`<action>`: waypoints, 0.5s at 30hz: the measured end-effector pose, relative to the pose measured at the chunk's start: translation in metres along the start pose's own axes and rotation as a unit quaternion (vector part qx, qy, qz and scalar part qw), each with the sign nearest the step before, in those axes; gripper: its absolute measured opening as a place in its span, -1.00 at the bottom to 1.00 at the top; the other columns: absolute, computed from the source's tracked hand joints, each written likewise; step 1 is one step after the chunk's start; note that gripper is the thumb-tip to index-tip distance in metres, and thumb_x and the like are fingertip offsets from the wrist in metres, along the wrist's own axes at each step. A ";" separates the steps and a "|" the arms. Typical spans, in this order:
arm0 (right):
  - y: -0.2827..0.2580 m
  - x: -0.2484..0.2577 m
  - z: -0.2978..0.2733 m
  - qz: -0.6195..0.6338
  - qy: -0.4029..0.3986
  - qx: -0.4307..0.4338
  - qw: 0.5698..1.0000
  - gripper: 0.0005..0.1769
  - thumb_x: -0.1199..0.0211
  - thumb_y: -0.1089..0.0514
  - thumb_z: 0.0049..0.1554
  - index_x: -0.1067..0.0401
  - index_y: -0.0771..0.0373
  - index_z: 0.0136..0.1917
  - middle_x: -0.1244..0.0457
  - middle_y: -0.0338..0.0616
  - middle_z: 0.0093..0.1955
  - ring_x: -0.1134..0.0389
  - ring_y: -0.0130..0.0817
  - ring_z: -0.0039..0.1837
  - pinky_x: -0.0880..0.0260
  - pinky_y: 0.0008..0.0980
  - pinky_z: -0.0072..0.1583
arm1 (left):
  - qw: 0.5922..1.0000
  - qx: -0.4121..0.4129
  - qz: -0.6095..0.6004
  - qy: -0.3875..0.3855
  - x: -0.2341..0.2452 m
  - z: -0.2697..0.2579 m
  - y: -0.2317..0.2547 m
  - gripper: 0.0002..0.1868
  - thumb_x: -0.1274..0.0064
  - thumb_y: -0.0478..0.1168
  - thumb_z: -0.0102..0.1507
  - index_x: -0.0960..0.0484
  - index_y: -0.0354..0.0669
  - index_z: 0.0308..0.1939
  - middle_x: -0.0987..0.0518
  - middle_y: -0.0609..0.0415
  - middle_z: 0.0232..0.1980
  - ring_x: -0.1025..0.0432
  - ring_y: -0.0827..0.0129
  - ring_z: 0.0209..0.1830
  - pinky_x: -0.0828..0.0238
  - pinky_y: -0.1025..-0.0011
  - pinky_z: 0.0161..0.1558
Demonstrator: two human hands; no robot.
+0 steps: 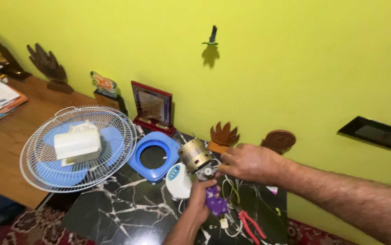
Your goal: The person wipes a disassembled fan motor and base with a purple cloth, then uses a screwdriver to tighten screws on the fan base. The person handles the motor and base repeatedly while cleaning and adjusting.
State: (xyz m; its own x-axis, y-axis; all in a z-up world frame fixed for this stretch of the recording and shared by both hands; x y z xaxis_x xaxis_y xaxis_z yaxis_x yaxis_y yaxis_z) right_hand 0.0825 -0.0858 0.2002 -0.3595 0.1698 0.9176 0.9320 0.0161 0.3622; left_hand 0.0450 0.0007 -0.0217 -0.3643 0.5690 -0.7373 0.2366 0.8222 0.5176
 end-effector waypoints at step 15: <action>0.029 0.012 0.017 0.142 -0.036 -0.140 0.979 -0.83 -0.29 0.08 0.19 -0.53 0.20 -0.14 -0.41 -0.08 -0.22 -0.50 -0.29 -0.10 -0.55 -0.23 -0.05 | 0.997 0.018 0.063 0.031 -0.014 -0.035 0.033 -0.52 -0.29 -0.10 0.16 -0.51 -0.32 0.01 -0.71 -0.02 -0.13 -0.45 0.49 -0.47 -0.43 0.54 -0.49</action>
State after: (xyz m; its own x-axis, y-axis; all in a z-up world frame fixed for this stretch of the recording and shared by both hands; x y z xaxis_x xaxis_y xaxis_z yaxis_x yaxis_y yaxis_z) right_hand 0.1061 -0.0669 0.2196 -0.0748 0.1974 0.9775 0.9410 -0.3105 0.1348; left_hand 0.0266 0.0191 0.0204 -0.3848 0.6669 -0.6381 0.3153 0.7447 0.5883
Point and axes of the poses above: each hand's wrist, its own z-axis towards the middle knuckle, its own x-axis out of the back of the hand, y = z × x, the point moved 5 cm from there along z, towards the middle knuckle
